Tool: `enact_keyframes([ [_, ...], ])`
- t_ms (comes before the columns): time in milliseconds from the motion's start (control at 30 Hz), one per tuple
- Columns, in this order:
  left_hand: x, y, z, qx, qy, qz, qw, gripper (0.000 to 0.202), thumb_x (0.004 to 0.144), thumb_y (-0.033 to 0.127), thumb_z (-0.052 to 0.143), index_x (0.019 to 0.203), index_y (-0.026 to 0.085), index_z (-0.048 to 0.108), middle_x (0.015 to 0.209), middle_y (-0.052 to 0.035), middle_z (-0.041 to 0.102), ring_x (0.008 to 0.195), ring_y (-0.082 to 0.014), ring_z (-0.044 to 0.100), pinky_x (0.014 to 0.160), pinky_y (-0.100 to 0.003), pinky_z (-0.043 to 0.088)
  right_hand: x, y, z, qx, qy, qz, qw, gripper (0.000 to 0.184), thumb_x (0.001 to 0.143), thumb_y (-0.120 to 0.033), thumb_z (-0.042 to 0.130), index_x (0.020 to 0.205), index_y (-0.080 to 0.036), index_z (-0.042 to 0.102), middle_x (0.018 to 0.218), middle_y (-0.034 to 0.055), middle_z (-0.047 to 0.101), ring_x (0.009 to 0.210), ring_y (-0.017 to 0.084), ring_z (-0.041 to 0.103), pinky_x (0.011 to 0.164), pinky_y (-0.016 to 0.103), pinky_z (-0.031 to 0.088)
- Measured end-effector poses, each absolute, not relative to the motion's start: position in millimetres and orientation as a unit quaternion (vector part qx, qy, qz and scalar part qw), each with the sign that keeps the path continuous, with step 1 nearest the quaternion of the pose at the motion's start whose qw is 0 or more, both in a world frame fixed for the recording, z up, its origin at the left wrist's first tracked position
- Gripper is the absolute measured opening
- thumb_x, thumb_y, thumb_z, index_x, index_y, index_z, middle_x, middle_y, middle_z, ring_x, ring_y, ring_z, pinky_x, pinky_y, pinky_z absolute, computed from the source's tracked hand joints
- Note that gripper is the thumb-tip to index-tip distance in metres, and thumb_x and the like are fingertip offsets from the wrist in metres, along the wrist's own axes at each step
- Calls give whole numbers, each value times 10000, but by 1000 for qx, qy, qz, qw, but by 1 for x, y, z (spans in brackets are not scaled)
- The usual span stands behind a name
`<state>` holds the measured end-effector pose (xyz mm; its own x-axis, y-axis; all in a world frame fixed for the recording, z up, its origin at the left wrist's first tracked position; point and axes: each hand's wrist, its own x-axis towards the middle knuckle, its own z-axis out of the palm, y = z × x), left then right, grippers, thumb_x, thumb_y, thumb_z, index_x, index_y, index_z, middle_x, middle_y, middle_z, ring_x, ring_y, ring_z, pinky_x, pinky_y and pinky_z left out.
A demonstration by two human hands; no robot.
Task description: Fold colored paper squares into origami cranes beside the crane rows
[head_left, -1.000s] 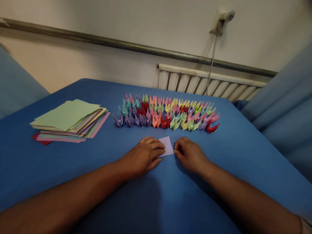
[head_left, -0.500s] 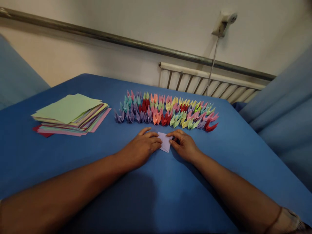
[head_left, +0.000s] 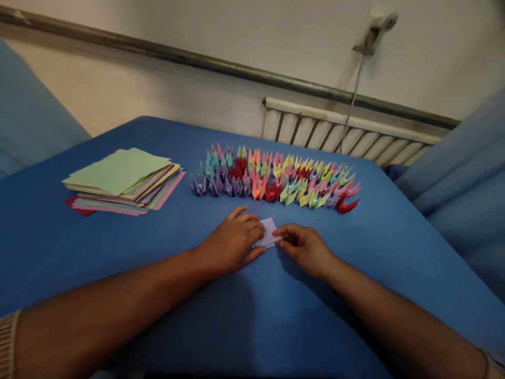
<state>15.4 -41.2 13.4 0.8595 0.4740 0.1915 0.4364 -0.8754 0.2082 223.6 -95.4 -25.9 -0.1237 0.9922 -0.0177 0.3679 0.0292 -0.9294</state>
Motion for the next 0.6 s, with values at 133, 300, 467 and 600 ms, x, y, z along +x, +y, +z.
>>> enact_keyframes([
  [133, 14, -37, 10, 962, 232, 124, 73, 179, 931, 201, 506, 1002, 191, 670, 1038, -33, 716, 1128, -230, 564, 1124, -495, 200, 236, -82, -24, -530, -727, 276, 337, 357, 772, -44, 595, 1057, -246, 672, 887, 8, 582, 796, 137, 565, 758, 288, 470],
  [300, 13, -37, 10, 955, 249, 115, 109, 184, 917, 182, 503, 1002, 181, 666, 1018, -52, 701, 1016, -215, 610, 1072, -471, 302, 231, -74, -29, -487, -764, 251, 341, 204, 824, -87, 613, 933, -242, 689, 871, 8, 570, 847, 144, 567, 781, 287, 460],
  [467, 14, -42, 9, 928, 308, 128, 168, 134, 874, 260, 581, 970, 183, 634, 911, -48, 672, 879, -212, 607, 818, -357, 464, 223, -76, -27, -499, -757, 252, 339, 109, 859, -155, 625, 856, -237, 697, 829, 0, 570, 814, 138, 575, 730, 269, 453],
  [600, 15, -43, 10, 903, 358, 151, 183, 151, 836, 223, 588, 984, 199, 602, 864, -23, 657, 793, -185, 604, 686, -292, 457, 222, -74, -23, -522, -748, 250, 326, 81, 868, -202, 631, 847, -239, 700, 802, -2, 566, 793, 140, 572, 704, 266, 445],
])
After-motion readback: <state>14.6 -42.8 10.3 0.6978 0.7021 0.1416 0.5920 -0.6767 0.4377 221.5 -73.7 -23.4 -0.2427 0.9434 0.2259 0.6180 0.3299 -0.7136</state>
